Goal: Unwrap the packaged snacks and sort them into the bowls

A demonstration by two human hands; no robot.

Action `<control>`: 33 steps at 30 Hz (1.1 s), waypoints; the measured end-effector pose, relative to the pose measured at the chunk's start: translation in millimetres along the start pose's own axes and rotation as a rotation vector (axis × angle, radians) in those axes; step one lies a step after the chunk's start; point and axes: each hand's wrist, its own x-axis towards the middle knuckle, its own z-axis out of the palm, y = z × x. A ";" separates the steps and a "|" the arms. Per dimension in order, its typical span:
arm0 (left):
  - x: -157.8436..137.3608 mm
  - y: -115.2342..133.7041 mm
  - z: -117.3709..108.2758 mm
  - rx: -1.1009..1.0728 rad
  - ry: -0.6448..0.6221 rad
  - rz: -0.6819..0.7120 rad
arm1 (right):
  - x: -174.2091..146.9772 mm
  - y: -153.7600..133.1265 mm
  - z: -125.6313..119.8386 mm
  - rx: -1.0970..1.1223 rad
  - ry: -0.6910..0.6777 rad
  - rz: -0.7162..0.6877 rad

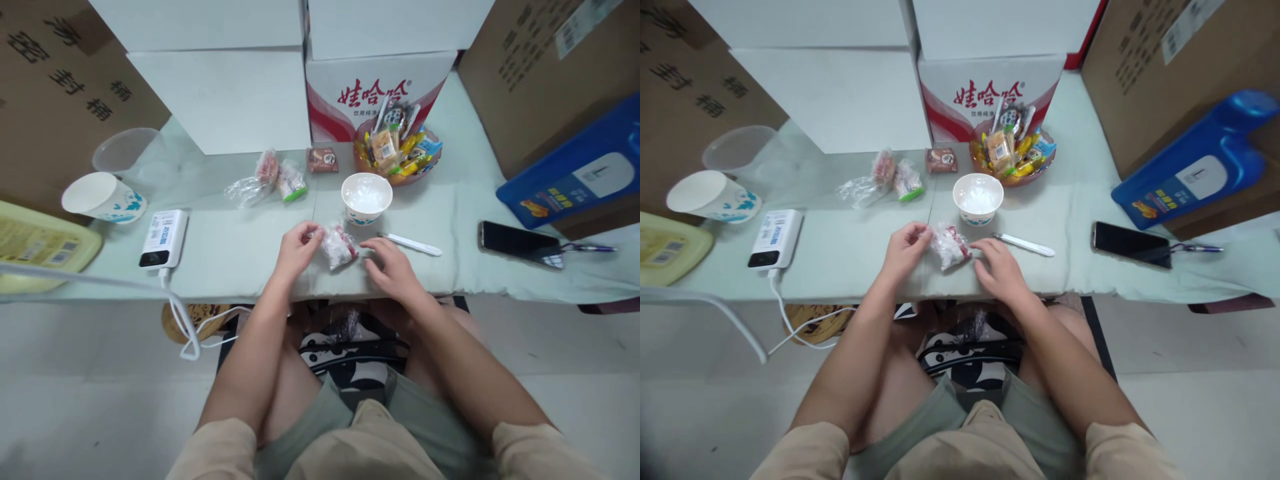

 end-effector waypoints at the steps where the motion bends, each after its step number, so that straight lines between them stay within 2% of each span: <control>1: 0.0 1.6 1.6 -0.128 0.010 -0.072 | 0.9 -3.1 4.2 0.054 -0.023 -0.022; 4: 2.1 7.6 6.6 -0.437 0.030 -0.272 | 2.9 -7.9 12.9 0.135 -0.074 -0.045; 8: 8.9 12.9 10.7 -0.553 0.103 -0.416 | 3.2 -7.4 17.9 0.121 -0.089 0.033; 13: 13.8 11.3 12.9 -0.595 0.043 -0.425 | 5.5 -6.6 22.0 0.127 0.035 0.048; 16: 14.3 9.8 14.9 -0.599 -0.005 -0.432 | 8.9 -6.8 24.6 0.155 0.038 0.066; 18: 15.0 9.3 16.2 -0.598 0.006 -0.438 | 9.8 -7.3 25.1 0.154 0.041 0.064; 22: 19.0 7.6 17.0 -0.612 0.057 -0.445 | 6.0 -11.2 19.2 0.090 0.165 0.072; 24: 22.0 6.3 16.1 -0.640 0.103 -0.440 | 2.4 -14.5 13.9 0.097 0.194 0.028; 27: 28.1 3.8 13.7 -0.746 0.176 -0.423 | -2.4 -19.7 9.6 0.145 0.109 -0.145; 30: 35.1 0.3 11.5 -0.807 0.173 -0.371 | -5.6 -23.2 13.8 0.138 -0.095 -0.276; 33: 35.8 -2.4 10.8 -0.572 0.279 -0.223 | -8.2 -25.7 21.0 0.083 -0.277 -0.333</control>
